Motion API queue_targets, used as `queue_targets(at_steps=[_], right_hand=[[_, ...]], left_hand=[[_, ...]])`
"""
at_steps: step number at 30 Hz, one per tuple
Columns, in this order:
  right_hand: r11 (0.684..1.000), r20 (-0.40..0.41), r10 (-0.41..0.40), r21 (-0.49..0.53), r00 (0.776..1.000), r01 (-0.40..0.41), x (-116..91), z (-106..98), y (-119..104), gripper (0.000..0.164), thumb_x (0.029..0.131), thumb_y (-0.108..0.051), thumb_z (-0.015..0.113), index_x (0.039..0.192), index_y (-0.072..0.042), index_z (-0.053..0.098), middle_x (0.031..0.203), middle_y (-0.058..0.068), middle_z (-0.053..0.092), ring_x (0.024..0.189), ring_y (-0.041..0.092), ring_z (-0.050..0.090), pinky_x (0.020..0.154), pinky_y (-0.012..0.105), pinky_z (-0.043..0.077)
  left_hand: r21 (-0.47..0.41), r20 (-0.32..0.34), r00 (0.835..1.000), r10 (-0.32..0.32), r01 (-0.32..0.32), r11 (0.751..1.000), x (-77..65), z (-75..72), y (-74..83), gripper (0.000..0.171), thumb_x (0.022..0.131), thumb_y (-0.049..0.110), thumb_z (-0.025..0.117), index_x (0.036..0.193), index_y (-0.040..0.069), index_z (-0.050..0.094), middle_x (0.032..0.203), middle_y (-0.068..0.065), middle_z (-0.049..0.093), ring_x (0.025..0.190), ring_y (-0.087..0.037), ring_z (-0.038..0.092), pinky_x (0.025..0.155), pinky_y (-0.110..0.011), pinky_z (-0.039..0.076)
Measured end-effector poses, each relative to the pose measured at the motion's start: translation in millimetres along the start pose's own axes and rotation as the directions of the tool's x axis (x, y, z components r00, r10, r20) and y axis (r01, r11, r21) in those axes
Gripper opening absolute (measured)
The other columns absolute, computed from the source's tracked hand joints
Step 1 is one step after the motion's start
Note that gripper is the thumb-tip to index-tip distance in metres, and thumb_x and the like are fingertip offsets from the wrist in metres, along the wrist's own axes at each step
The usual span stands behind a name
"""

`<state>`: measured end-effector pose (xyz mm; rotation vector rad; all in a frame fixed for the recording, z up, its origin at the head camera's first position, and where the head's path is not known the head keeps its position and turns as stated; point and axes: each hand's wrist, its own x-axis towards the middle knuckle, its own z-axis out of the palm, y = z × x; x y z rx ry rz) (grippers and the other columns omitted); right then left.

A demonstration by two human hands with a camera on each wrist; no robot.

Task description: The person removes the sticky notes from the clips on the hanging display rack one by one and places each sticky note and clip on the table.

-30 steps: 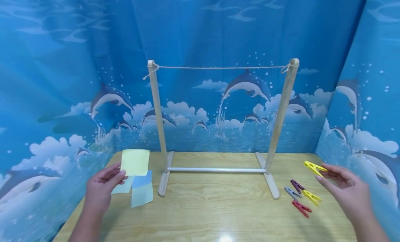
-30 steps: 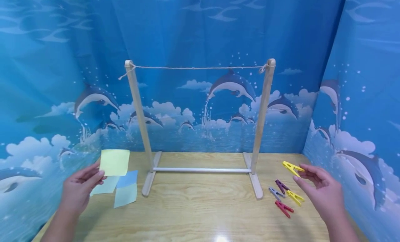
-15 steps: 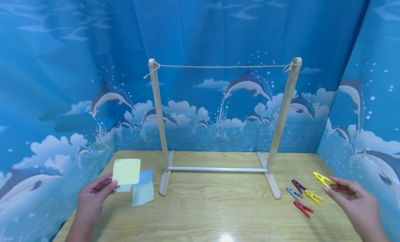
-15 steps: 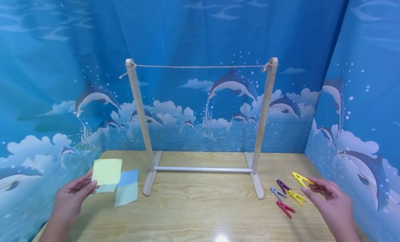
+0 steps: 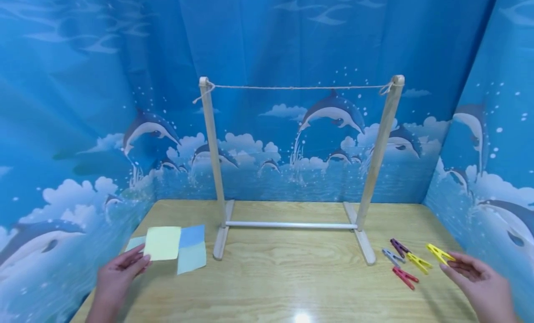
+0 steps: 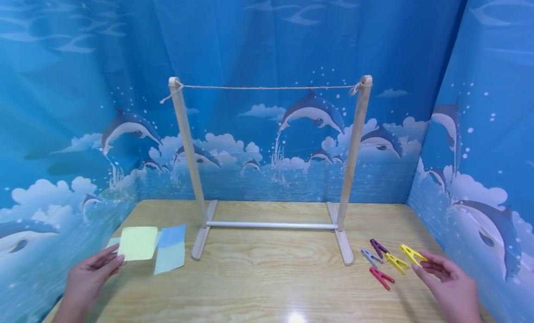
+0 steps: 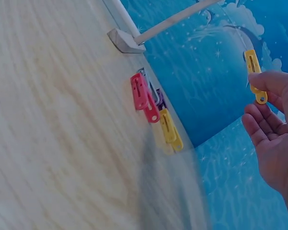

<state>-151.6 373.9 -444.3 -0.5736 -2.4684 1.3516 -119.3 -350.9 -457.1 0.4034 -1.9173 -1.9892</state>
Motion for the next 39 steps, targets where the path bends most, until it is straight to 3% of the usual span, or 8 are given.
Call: queue_targets(at_steps=[4,8,11,19,29,39], right_hand=[[0.999,-0.001,0.045,-0.027,0.999,-0.045,1,1,9,0.056,0.089,-0.023,0.073,0.131,0.008,0.052,0.087,-0.013,0.059,0.065,-0.009,0.054,0.06,0.024,0.057],[0.995,0.013,0.079,-0.065,0.997,-0.078,2,3,16,0.063,0.087,-0.03,0.075,0.132,0.008,0.052,0.097,0.005,0.064,0.063,-0.008,0.053,0.058,0.025,0.056],[0.993,0.021,0.098,-0.07,0.995,-0.097,4,5,20,0.063,0.086,-0.029,0.076,0.132,0.008,0.052,0.099,0.01,0.065,0.064,-0.005,0.055,0.057,0.025,0.056],[0.99,0.011,0.124,-0.067,0.992,-0.123,8,8,32,0.061,0.085,-0.025,0.078,0.13,0.008,0.054,0.091,0.001,0.067,0.063,0.001,0.058,0.055,0.027,0.055],[0.989,0.032,0.116,-0.101,0.993,-0.112,13,9,42,0.062,0.084,-0.028,0.079,0.129,0.008,0.056,0.095,0.009,0.068,0.063,0.0,0.056,0.054,0.026,0.054],[0.981,0.074,0.18,-0.093,0.981,-0.173,32,3,71,0.073,0.081,-0.035,0.081,0.134,0.007,0.052,0.098,0.01,0.068,0.063,-0.003,0.056,0.056,0.026,0.055]], left_hand=[[0.039,0.011,1.0,0.027,-0.028,0.999,-1.0,-4.4,-13.0,0.029,0.084,0.004,0.077,0.107,0.022,0.076,0.082,0.009,0.072,0.073,-0.006,0.07,0.068,-0.023,0.058],[0.099,-0.003,0.999,-0.034,0.034,0.995,-0.7,-9.4,-20.7,0.031,0.083,0.007,0.079,0.106,0.026,0.075,0.083,0.01,0.071,0.076,-0.007,0.07,0.071,-0.023,0.058],[0.133,-0.003,0.997,-0.083,0.082,0.988,-0.6,-13.9,-23.3,0.032,0.081,0.009,0.08,0.105,0.029,0.075,0.085,0.01,0.071,0.078,-0.009,0.07,0.073,-0.025,0.058],[0.074,0.042,0.997,-0.057,0.054,0.996,-2.6,-24.2,-28.3,0.032,0.08,0.0,0.079,0.098,0.025,0.077,0.083,0.007,0.072,0.077,-0.011,0.071,0.072,-0.026,0.058],[0.214,-0.013,0.986,-0.167,0.166,0.963,-4.7,-25.6,-31.7,0.035,0.076,0.01,0.085,0.089,0.04,0.071,0.084,0.009,0.071,0.077,-0.011,0.071,0.073,-0.029,0.059],[0.33,-0.034,0.985,-0.166,0.168,0.929,-2.2,-24.3,-33.2,0.034,0.073,0.015,0.087,0.099,0.03,0.073,0.084,0.007,0.071,0.075,-0.01,0.07,0.07,-0.029,0.059]])
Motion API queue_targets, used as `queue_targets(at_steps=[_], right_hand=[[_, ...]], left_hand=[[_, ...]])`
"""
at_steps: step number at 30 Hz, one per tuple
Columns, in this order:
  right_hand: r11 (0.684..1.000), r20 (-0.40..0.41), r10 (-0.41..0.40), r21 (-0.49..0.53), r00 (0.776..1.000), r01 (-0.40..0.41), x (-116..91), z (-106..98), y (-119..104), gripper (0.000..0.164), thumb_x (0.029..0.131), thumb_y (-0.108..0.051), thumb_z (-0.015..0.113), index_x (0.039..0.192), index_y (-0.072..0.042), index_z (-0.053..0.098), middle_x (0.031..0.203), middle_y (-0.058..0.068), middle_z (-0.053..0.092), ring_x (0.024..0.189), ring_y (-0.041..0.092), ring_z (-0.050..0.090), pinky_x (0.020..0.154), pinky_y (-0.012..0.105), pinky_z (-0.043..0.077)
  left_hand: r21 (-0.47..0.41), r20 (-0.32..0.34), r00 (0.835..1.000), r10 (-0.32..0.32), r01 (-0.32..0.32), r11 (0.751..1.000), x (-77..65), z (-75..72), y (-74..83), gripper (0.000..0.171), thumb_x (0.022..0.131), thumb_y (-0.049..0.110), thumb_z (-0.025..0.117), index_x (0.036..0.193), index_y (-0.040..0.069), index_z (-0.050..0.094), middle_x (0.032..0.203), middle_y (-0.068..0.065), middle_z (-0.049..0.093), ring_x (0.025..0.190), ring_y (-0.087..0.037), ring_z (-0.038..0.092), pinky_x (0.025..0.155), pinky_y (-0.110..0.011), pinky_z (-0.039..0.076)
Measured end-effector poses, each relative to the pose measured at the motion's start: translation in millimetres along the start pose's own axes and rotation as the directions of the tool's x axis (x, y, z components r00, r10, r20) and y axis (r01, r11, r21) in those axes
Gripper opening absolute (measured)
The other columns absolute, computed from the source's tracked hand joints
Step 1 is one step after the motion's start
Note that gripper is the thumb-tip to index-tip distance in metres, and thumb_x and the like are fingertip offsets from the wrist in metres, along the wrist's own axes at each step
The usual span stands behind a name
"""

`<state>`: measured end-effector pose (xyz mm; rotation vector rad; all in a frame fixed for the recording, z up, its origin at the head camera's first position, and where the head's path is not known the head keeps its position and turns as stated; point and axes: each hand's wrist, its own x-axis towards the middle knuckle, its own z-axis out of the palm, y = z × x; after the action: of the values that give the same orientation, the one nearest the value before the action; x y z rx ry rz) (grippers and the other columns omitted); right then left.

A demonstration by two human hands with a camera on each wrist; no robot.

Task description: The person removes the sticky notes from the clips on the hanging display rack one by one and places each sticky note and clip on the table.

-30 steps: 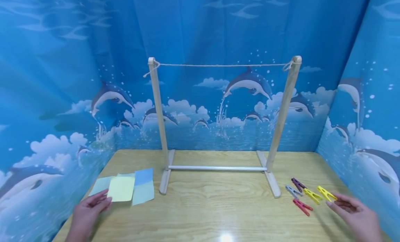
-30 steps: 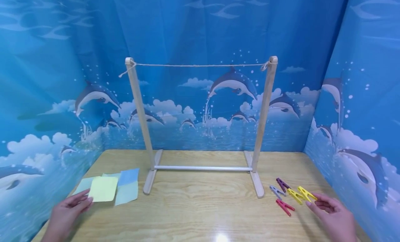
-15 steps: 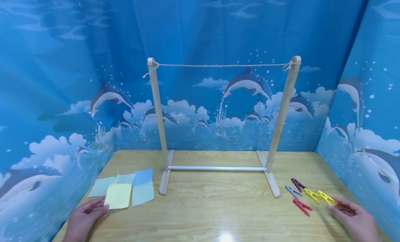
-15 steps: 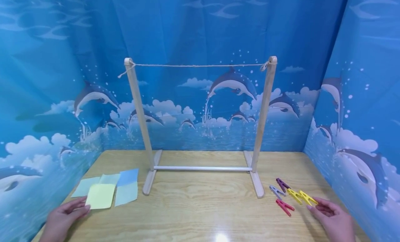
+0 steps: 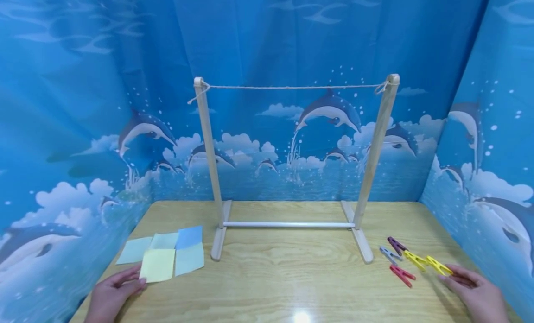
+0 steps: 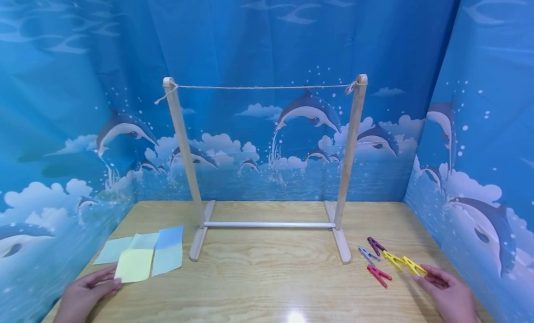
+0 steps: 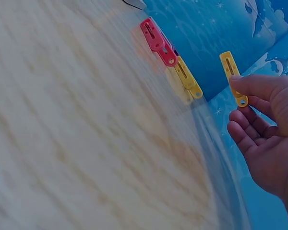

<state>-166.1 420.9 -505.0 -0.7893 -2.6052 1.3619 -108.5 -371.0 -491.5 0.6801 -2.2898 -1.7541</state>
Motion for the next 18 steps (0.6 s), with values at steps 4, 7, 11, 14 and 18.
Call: queue_targets(at_steps=[4,7,11,14,18], right_hand=[[1.0,0.006,-0.01,-0.028,1.0,0.01,7,1,8,0.073,0.08,-0.033,0.082,0.132,0.01,0.052,0.092,0.011,0.07,0.064,0.003,0.059,0.057,0.03,0.056],[0.998,0.036,-0.023,-0.05,0.999,0.024,7,1,9,0.073,0.08,-0.033,0.082,0.13,0.011,0.053,0.088,0.009,0.069,0.066,0.008,0.061,0.057,0.031,0.056],[0.995,0.108,-0.039,-0.088,0.993,0.048,2,-1,4,0.075,0.079,-0.039,0.081,0.127,0.012,0.055,0.087,0.004,0.068,0.07,0.012,0.06,0.056,0.03,0.053],[0.989,0.16,-0.061,-0.125,0.985,0.082,-4,-3,-2,0.076,0.076,-0.044,0.082,0.123,0.011,0.058,0.086,0.002,0.068,0.071,0.013,0.059,0.057,0.029,0.05],[0.978,0.218,-0.09,-0.163,0.972,0.127,-10,-5,-6,0.076,0.075,-0.046,0.083,0.12,0.011,0.06,0.086,0.002,0.068,0.072,0.014,0.059,0.058,0.029,0.048]], left_hand=[[0.036,-0.006,1.0,-0.007,0.007,0.999,0.3,0.3,0.6,0.046,0.073,0.015,0.087,0.116,0.01,0.071,0.085,0.003,0.072,0.074,-0.01,0.07,0.07,-0.03,0.06],[0.076,-0.001,1.0,-0.015,0.015,0.997,0.7,-0.9,2.0,0.061,0.073,0.019,0.087,0.124,-0.006,0.062,0.089,-0.001,0.073,0.074,-0.009,0.069,0.069,-0.031,0.06],[0.158,0.008,1.0,-0.013,0.011,0.987,1.4,-4.0,3.1,0.069,0.074,0.027,0.086,0.127,-0.008,0.058,0.096,-0.007,0.074,0.073,-0.008,0.069,0.067,-0.029,0.059],[0.214,0.012,1.0,-0.006,0.004,0.977,2.4,-6.6,2.4,0.072,0.074,0.033,0.086,0.127,-0.007,0.059,0.099,-0.008,0.074,0.074,-0.006,0.069,0.066,-0.027,0.058],[0.279,-0.002,1.0,0.002,-0.001,0.96,4.7,-8.3,1.5,0.074,0.072,0.041,0.086,0.126,-0.004,0.062,0.103,-0.008,0.073,0.074,-0.001,0.067,0.066,-0.023,0.056]])
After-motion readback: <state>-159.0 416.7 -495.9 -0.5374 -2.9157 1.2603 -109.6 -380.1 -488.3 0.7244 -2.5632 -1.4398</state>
